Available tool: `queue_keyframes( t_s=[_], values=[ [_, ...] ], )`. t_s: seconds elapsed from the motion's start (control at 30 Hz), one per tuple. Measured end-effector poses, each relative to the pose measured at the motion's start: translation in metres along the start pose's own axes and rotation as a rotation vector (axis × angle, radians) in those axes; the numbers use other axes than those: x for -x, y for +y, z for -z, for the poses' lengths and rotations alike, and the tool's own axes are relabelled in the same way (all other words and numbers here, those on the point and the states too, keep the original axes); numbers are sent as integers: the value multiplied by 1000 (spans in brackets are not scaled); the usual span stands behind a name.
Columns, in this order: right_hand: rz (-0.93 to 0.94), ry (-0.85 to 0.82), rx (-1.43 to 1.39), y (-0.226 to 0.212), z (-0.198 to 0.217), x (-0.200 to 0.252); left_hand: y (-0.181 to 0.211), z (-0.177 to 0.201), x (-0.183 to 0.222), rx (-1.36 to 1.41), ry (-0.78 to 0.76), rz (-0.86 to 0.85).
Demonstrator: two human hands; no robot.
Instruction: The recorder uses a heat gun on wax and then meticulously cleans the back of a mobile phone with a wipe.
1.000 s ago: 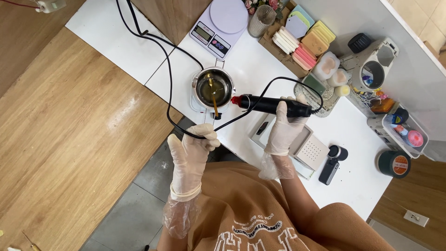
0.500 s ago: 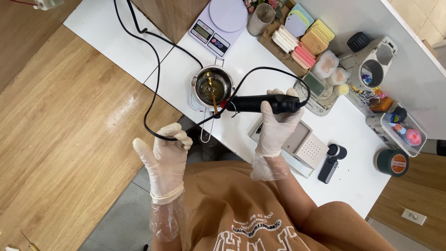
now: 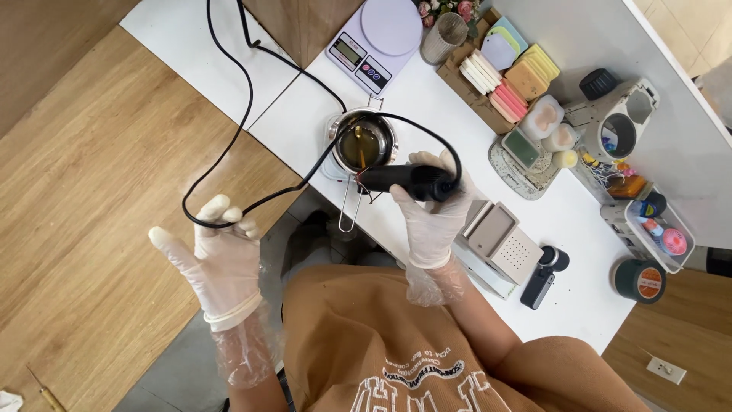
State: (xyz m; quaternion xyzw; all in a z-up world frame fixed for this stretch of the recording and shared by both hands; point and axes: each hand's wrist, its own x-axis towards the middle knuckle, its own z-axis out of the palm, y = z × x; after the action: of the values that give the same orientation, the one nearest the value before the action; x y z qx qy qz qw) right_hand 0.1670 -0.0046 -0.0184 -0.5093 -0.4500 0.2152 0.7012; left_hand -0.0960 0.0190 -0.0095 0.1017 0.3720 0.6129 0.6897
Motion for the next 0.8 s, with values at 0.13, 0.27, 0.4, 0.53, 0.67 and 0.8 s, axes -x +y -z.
queue_keyframes(
  t_s=[0.13, 0.27, 0.4, 0.53, 0.67, 0.8],
  values=[
    [3, -45, 144, -22, -25, -3, 15, 29, -18, 86, 44, -21],
    [126, -338, 146, -11, -48, 5, 27, 80, -46, -3, 190, 22],
    [360, -800, 268, -12, -88, -5, 30, 138, -80, -19, 314, 105],
    [546, -1204, 622, 21, -144, 28, 28, 201, -116, -110, 390, 178],
    [934, -1054, 718, 68, -188, 72, 39, 224, -143, -218, 280, 224],
    [993, -1177, 809, 123, -213, 104, 42, 251, -171, -283, 261, 309]
  ],
)
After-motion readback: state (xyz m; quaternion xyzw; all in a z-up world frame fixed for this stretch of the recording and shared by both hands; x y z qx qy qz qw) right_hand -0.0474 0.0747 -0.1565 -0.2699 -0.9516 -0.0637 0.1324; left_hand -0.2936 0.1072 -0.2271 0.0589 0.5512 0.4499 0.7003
